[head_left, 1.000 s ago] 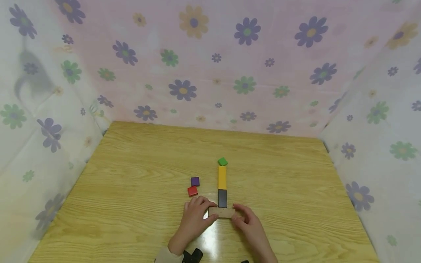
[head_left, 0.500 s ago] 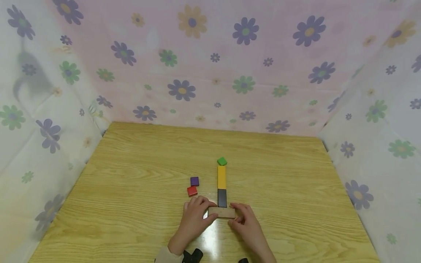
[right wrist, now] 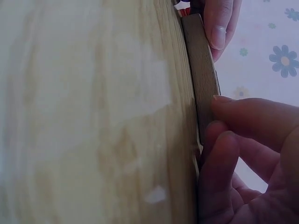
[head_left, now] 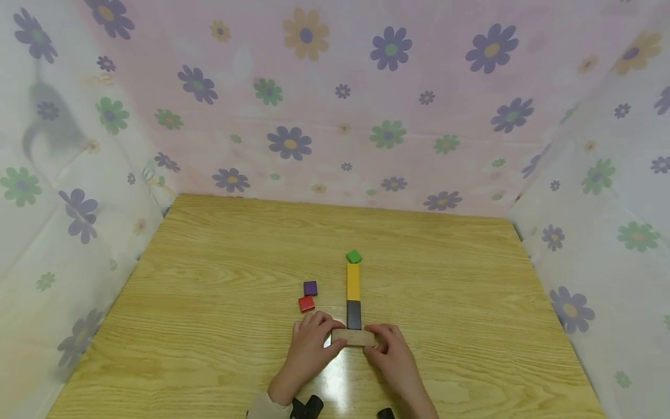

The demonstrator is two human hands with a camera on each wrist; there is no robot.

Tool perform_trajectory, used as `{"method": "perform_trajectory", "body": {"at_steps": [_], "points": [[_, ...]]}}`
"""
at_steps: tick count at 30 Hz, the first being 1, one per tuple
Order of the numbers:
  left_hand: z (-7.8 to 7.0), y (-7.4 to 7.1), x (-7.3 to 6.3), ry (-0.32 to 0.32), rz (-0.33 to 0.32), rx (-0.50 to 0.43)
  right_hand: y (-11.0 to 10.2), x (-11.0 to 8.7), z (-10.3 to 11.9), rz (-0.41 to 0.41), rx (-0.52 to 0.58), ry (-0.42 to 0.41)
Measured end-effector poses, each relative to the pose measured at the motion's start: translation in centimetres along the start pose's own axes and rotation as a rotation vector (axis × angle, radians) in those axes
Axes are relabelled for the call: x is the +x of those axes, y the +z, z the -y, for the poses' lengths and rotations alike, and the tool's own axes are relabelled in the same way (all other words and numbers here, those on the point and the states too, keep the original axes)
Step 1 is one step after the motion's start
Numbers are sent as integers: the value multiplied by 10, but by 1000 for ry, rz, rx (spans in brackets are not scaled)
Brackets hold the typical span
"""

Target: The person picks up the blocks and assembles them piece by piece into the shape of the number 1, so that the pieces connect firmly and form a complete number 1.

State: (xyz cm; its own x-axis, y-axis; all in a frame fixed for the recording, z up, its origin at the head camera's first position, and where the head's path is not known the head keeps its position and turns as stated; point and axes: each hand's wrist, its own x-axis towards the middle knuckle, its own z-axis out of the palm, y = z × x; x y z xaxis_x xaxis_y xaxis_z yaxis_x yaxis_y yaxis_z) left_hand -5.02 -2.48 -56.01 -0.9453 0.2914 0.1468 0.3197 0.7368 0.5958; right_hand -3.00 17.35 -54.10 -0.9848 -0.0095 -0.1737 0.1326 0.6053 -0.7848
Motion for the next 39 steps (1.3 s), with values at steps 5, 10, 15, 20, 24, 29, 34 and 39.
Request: {"method": "perform_trajectory", "body": {"at_steps": [5, 10, 15, 20, 24, 29, 34, 39], "points": [[-2, -3, 0, 2, -2, -1, 0, 0, 2, -5, -24, -2], [-3, -3, 0, -1, 2, -1, 1, 0, 3, -9, -32, -4], [-3, -3, 0, -11, 6, -2, 1, 1, 3, -15, -26, 6], [-4, -3, 1, -22, 6, -11, 0, 2, 3, -13, -15, 22], [-4, -4, 1, -23, 4, -13, 0, 3, 3, -13, -14, 29], [-3, -3, 1, -23, 1, -13, 0, 3, 2, -16, -5, 30], [-1, -2, 1, -28, -5, -25, 1, 2, 1, -19, -7, 36], [-2, -3, 0, -26, -21, -50, 1, 3, 0, -22, -21, 43]]}}
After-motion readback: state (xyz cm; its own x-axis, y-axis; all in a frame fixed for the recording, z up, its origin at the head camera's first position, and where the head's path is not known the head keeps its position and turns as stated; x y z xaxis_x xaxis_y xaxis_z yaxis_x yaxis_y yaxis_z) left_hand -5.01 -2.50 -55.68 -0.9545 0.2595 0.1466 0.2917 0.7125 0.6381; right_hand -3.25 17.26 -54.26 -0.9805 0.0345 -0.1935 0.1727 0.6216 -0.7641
